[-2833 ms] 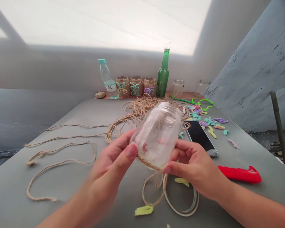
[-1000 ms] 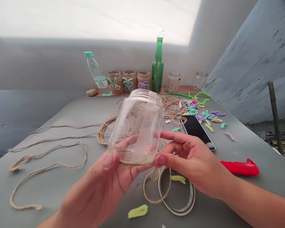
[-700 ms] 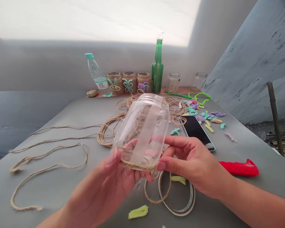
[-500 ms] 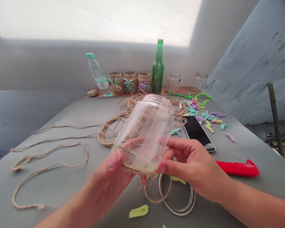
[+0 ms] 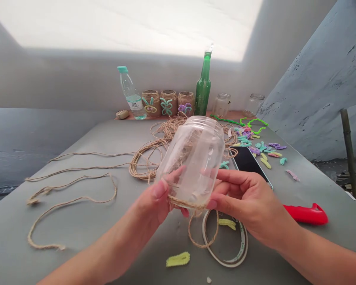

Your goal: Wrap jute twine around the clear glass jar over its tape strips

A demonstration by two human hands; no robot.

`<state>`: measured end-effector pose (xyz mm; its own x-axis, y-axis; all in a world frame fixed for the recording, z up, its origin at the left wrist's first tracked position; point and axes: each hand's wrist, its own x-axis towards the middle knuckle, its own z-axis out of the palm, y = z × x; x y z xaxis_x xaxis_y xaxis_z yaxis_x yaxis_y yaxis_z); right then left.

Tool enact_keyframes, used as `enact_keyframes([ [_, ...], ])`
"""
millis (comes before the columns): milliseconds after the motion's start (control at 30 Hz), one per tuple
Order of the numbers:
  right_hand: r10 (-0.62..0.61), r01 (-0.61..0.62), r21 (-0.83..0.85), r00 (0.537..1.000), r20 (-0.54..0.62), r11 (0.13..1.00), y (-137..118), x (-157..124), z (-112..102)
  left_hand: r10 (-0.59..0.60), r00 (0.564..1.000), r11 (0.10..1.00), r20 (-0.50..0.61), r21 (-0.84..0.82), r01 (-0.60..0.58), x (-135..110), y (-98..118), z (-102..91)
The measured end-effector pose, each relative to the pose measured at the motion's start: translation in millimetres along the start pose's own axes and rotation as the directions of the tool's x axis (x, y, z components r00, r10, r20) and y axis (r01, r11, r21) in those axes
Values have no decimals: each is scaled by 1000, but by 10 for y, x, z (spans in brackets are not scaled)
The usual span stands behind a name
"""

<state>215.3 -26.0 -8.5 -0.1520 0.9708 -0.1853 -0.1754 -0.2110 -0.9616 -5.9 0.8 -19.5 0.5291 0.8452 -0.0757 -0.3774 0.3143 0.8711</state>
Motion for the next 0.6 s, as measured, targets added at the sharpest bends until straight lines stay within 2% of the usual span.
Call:
enact_keyframes([
  [133, -23, 20, -41, 998, -64, 999, 3, 15, -7, 120, 986, 991, -115, 74, -112, 29, 43, 27],
  [200, -33, 27, -65, 994, -100, 998, 3, 22, -14, 140, 981, 986, -132, 112, -125, 16, 32, 34],
  [333, -45, 25, -148, 990, -132, 989, 2, 17, -12, 94, 989, 981, -110, 178, -73, -27, -1, 113],
  [433, -57, 37, -202, 994, -94, 979, -1, -5, 7, 81, 984, 979, -160, 198, -48, -31, 8, 165],
  [533, -84, 70, -230, 995, -53, 971, -25, -28, 14, 34, 970, 986, -241, 166, 7, -18, 24, 111],
  [600, -101, 87, -236, 994, -47, 968, -53, -36, 7, 15, 966, 990, -257, 141, 23, -10, 28, 42],
])
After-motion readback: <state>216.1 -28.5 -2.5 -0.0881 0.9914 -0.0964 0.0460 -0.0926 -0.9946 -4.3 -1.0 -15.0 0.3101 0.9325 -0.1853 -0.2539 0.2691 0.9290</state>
